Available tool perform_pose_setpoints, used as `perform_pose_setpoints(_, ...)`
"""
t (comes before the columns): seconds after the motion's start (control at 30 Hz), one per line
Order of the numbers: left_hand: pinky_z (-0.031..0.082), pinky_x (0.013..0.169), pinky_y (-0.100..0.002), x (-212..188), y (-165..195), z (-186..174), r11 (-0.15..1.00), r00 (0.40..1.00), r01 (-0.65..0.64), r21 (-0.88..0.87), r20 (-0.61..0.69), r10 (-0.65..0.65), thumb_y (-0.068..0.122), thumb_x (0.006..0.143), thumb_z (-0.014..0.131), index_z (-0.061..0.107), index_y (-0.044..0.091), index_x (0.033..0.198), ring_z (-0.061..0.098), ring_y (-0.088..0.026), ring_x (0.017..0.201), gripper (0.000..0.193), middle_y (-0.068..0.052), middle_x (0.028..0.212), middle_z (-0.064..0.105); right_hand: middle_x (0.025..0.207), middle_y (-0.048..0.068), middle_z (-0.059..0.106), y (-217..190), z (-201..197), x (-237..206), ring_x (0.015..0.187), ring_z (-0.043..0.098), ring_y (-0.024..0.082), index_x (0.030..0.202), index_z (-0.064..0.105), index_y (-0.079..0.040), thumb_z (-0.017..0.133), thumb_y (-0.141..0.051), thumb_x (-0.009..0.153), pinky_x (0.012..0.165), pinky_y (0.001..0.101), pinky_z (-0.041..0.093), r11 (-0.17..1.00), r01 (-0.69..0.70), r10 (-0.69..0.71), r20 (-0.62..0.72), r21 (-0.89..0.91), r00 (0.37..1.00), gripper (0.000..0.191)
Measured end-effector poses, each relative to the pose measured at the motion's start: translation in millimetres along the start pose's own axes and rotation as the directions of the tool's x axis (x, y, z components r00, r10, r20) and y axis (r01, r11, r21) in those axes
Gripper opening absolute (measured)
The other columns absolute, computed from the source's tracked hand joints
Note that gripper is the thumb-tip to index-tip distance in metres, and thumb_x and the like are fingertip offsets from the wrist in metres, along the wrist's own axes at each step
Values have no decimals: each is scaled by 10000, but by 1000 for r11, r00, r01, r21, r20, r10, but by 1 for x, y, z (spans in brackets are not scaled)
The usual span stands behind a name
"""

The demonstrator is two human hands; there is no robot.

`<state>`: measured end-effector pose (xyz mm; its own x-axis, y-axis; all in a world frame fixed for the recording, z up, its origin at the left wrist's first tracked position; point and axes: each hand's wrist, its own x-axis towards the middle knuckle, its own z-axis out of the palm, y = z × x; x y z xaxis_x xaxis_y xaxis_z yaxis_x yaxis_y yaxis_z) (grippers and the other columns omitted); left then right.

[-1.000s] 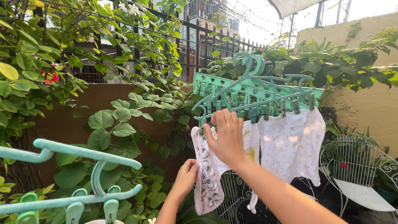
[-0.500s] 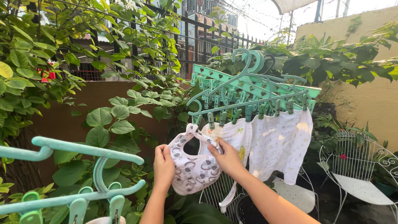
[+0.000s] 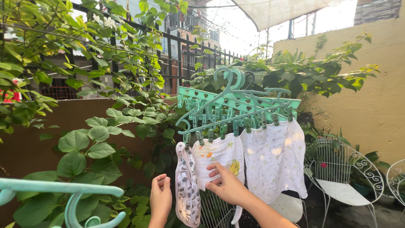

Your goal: The person takes baby clothes one at a time from a laundry basket, opens the clips of green multi-clip hangers, and secures each garment to the hanger. They also slide a white garment onto a black hanger, then hang the loaded hangers on a line and adjust the hung clothes.

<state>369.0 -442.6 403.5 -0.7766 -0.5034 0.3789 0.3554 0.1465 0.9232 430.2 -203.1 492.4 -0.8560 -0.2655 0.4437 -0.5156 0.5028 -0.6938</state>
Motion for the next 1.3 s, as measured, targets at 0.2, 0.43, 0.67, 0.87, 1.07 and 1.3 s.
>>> perform_pose_setpoints(0.2, 537, 839, -309, -23, 56, 31, 937, 977, -165, -309, -182, 112, 138, 976, 611, 600, 46, 1096, 687, -164, 921, 152, -98, 1026, 716, 1123, 49, 692, -36, -48, -12, 957, 701, 200, 1212, 639, -124, 732, -119, 816, 848, 351, 560, 959, 198, -269, -435, -202, 859, 407)
perform_pose_setpoints(0.43, 500, 653, -285, -73, 192, 71, 842, 924, -242, -481, 150, 351, 150, 939, 632, 614, 67, 1029, 630, -127, 766, 124, -29, 877, 629, 1321, 176, 590, -95, -202, 14, 1228, 461, 373, 1374, 589, -71, 695, -202, 790, 1000, 573, 312, 525, -65, -766, -505, -848, 399, 607)
perform_pose_setpoints(0.67, 513, 668, -286, -179, 267, 22, 798, 688, -466, -383, 410, 599, 138, 930, 681, 640, 67, 1033, 609, -128, 732, 132, -33, 846, 665, 1081, 80, 708, -101, -240, 20, 1085, 592, 299, 1138, 717, -121, 625, -315, 950, 934, 490, 435, 643, -54, -462, -443, -764, 768, 285)
perform_pose_setpoints(0.87, 543, 776, -344, -224, 343, -37, 517, 495, -853, -74, 202, 845, 108, 914, 681, 658, 63, 1057, 694, -212, 868, 151, -75, 945, 704, 789, 109, 754, -100, -207, 26, 757, 741, 241, 1058, 674, -31, 518, -184, 1011, 729, 376, 552, 908, 254, -364, -327, -332, 872, 224)
perform_pose_setpoints(1.07, 452, 917, -482, -171, 413, -144, 248, 438, -648, 720, 87, 895, 218, 1002, 606, 676, 85, 1053, 635, -312, 979, 159, -79, 974, 719, 787, 95, 744, -121, -161, 22, 807, 735, 194, 1109, 613, -7, 483, -154, 1026, 782, 353, 558, 888, 456, -455, -223, -51, 862, 214)
perform_pose_setpoints(1.3, 276, 1110, -609, -167, 392, -263, -234, 721, -207, 950, 310, 620, 547, 1055, 370, 737, 128, 972, 553, -307, 1187, 563, -100, 1072, 693, 875, 92, 744, -186, -84, 3, 803, 730, 182, 1163, 580, -26, 447, -163, 1060, 761, 348, 570, 882, 429, -421, -82, 196, 903, 217)
